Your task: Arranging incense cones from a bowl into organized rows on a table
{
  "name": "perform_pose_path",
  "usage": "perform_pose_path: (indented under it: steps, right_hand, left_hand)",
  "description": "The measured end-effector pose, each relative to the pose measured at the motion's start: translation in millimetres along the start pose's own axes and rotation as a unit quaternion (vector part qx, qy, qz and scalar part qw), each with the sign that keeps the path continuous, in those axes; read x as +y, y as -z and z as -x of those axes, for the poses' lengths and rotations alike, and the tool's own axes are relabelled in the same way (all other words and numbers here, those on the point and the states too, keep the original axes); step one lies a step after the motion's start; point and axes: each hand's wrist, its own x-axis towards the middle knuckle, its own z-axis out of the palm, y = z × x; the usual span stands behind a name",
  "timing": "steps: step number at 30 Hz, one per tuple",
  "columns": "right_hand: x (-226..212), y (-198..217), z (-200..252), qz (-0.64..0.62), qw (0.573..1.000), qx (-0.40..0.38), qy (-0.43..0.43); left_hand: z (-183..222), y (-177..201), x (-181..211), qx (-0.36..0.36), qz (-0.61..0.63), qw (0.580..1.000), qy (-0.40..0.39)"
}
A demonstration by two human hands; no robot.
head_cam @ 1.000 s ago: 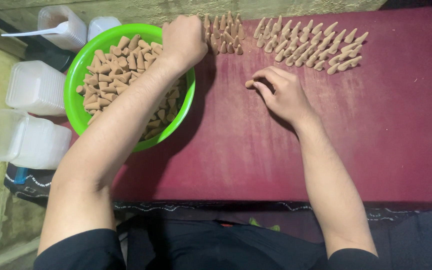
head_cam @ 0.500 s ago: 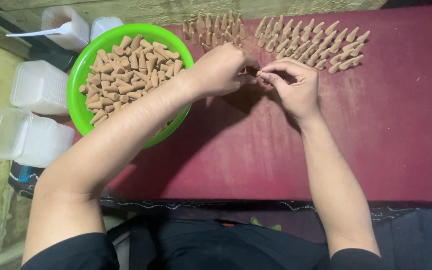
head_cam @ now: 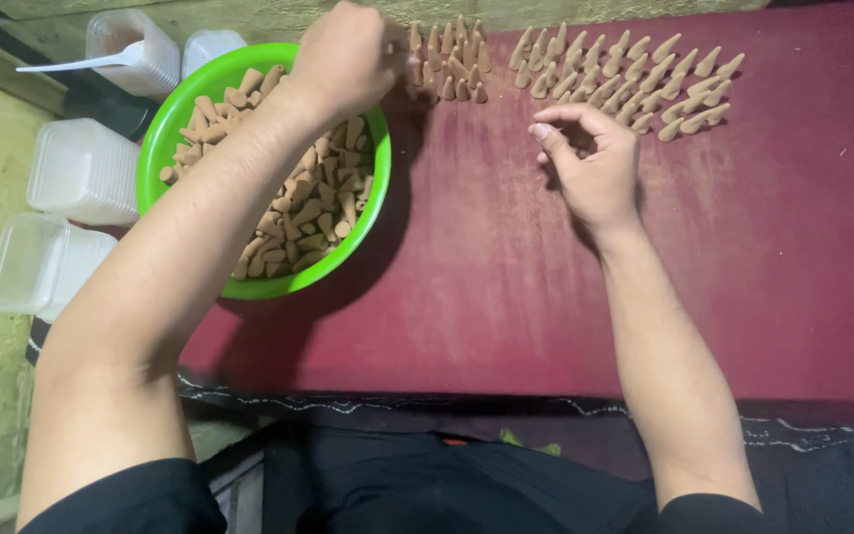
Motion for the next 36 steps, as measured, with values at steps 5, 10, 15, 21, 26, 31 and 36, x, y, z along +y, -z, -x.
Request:
perform_pose_path:
  steps: [5, 10, 15, 21, 26, 31, 36]
  right_hand:
    - [12, -1, -2, 0.031, 0.999, 0.003, 0.011]
    - [16, -2, -2, 0.042, 0.999, -0.010, 0.006]
    - [14, -1, -2, 0.059, 0.998, -0.016, 0.032]
    - [11, -1, -2, 0.087, 0.995, -0.022, 0.039]
    - [8, -1, -1, 0.086, 0.996, -0.016, 0.029]
    - [9, -2, 0, 0.088, 0.996, -0.014, 0.021]
    - [16, -3, 0, 0.125, 0.991, -0.026, 0.042]
  left_hand:
    - [-6, -10, -14, -0.031, -0.013, 0.996, 0.079]
    - [-22, -34, -19, -0.075, -0.097, 0.985, 0.119]
    - [-33, -40, -12, -0.090, -0.104, 0.982, 0.128]
    - [-39, -48, -13, -0.082, -0.138, 0.979, 0.127]
    - [-26, -40, -16, -0.036, -0.096, 0.989, 0.108]
    - [25, -2, -9, 0.112, -0.033, 0.993, 0.029]
    - [102, 36, -1, 0.138, 0.079, 0.979, -0.124]
